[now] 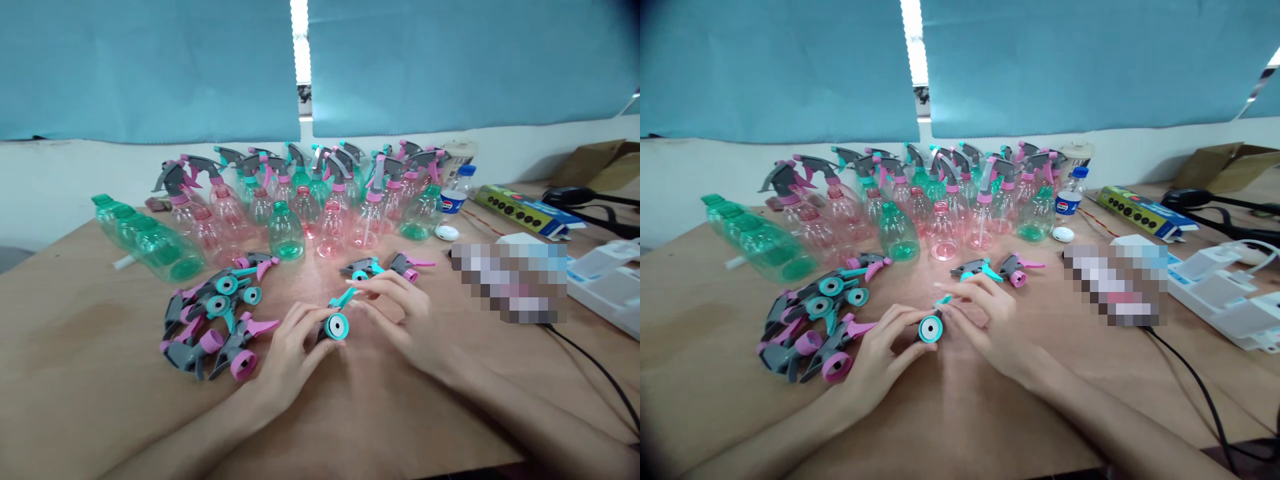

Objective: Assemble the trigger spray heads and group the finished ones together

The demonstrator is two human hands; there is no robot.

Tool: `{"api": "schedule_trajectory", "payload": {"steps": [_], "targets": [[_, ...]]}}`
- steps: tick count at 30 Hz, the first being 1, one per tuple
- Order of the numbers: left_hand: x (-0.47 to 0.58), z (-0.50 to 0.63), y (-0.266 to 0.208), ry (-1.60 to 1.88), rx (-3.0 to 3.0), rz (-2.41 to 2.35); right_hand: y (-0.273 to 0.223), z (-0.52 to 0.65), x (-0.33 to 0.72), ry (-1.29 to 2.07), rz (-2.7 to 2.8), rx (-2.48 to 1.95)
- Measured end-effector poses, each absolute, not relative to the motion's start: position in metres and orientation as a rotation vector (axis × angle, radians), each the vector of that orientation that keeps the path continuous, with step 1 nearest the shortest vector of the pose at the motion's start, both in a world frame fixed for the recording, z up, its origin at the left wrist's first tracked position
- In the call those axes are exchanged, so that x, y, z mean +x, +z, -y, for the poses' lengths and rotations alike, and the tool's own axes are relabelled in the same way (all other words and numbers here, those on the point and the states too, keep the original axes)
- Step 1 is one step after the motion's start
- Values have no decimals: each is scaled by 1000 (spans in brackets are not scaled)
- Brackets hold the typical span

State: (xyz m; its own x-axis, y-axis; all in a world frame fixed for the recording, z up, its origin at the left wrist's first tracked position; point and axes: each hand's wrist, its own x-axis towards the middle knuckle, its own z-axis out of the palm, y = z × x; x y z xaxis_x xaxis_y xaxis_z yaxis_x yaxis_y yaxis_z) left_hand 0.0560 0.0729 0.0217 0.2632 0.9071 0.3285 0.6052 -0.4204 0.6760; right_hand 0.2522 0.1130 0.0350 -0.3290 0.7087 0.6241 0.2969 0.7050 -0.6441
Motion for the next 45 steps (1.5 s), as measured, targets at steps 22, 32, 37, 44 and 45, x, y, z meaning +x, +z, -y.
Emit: {"api": "schedule_trajectory", "payload": {"steps": [22, 32, 37, 44, 45], "targets": [[55, -71, 19, 970, 2205, -1371, 27, -112, 249, 591, 2276, -758], [55, -70, 19, 948, 2259, -1355, 28, -112, 247, 646, 2278, -809], [55, -69, 14, 947, 2338, -1343, 27, -111, 247, 630, 2264, -844], [58, -70, 12, 939, 2478, -1325, 23, -109, 245, 520, 2250, -855], [58, -70, 12, 936, 2484, -1326, 22, -109, 245, 513, 2241, -854]]}}
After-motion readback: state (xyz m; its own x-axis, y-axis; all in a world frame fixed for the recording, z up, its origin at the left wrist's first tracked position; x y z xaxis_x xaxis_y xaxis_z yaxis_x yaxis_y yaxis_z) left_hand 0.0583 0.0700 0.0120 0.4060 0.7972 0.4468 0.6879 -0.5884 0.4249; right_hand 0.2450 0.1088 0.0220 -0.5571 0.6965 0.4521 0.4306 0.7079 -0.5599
